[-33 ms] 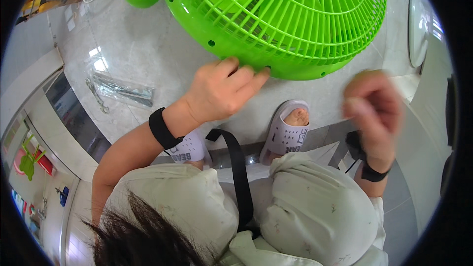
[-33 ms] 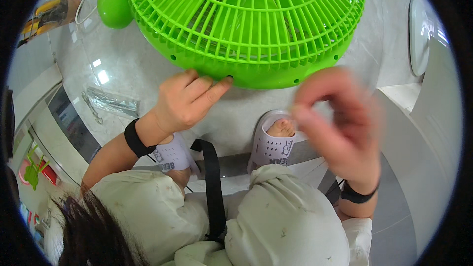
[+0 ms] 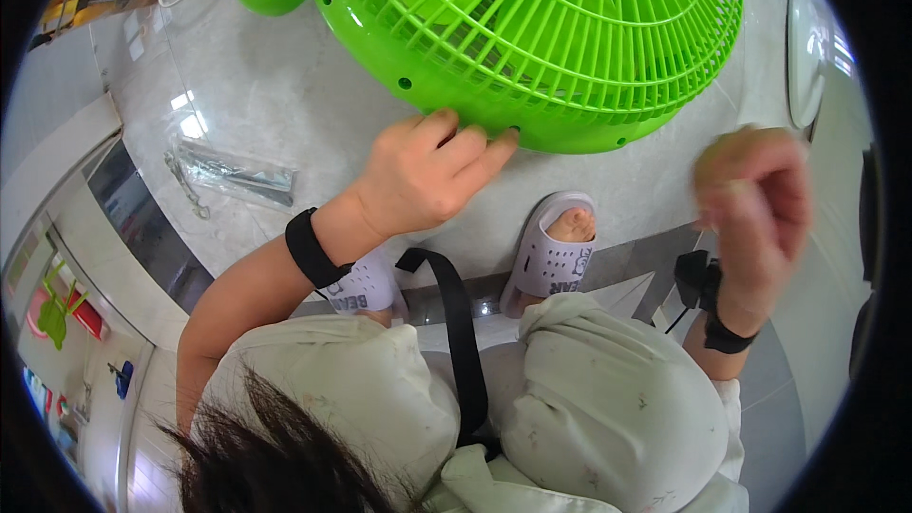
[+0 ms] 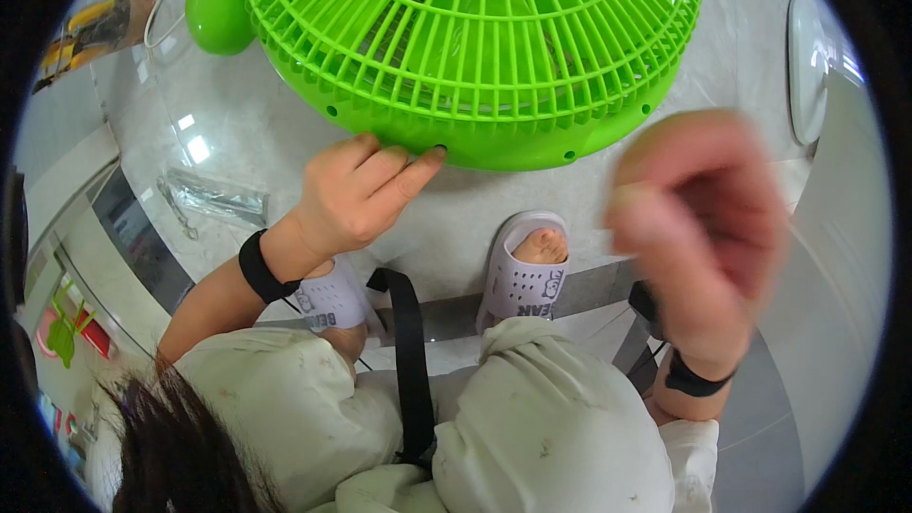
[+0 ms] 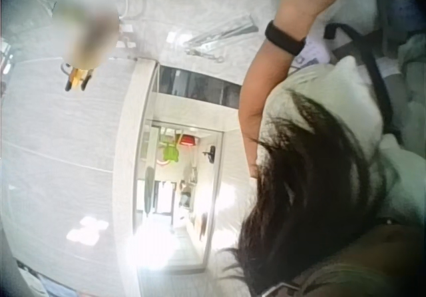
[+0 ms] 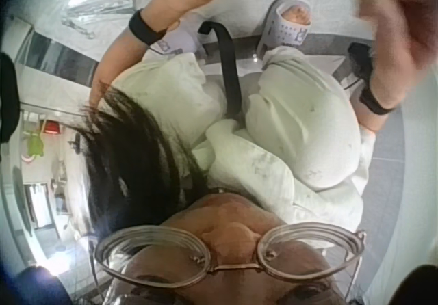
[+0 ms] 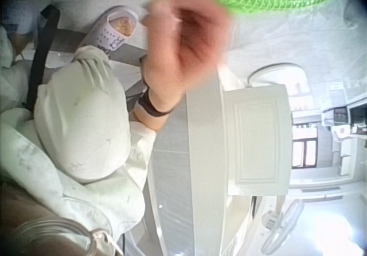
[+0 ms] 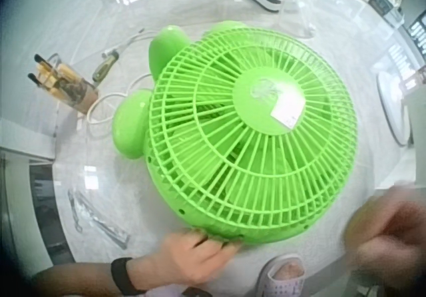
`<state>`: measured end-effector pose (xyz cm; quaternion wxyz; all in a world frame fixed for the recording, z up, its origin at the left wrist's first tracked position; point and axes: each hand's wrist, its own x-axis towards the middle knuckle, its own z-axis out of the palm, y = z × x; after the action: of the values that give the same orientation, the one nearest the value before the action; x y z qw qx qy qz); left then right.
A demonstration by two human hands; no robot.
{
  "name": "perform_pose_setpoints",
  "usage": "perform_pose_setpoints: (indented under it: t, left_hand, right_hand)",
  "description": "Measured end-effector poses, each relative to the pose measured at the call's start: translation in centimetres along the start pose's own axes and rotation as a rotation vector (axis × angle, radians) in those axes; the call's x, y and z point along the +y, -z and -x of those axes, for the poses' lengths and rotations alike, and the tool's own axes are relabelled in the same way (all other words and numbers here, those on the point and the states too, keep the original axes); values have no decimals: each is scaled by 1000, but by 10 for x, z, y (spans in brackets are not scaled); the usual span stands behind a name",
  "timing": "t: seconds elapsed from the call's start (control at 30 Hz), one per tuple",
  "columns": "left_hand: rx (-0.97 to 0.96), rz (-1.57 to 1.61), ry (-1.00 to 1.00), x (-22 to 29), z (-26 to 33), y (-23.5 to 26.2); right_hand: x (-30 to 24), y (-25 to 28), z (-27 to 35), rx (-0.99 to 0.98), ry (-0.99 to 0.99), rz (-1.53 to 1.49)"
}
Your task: The person assembles a green turtle-shaped electric fan on the floor. They attach the rear cover, insert and tighten multiple screws with a screwdriver, and secure the front grille to the fan body.
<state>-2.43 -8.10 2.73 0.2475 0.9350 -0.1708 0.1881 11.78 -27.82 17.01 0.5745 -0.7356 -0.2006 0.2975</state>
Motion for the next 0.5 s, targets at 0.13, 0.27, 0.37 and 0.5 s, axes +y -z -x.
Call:
perform_pose_setpoints:
  t: [0.13, 0.27, 0.37, 0.5]
  left_hand:
    - [16, 73, 7, 2, 2, 1]
    - [67, 184, 91, -5, 15, 15]
    - [211, 50, 277, -34, 35, 39]
    - [396, -240, 779, -107, 86, 89]
  right_hand:
    - [-4, 19, 0, 148, 8, 52]
    - [17, -9, 7, -261, -134, 161]
    - [27, -41, 2, -602, -100, 416]
    - [7, -30, -5, -596, 118, 463]
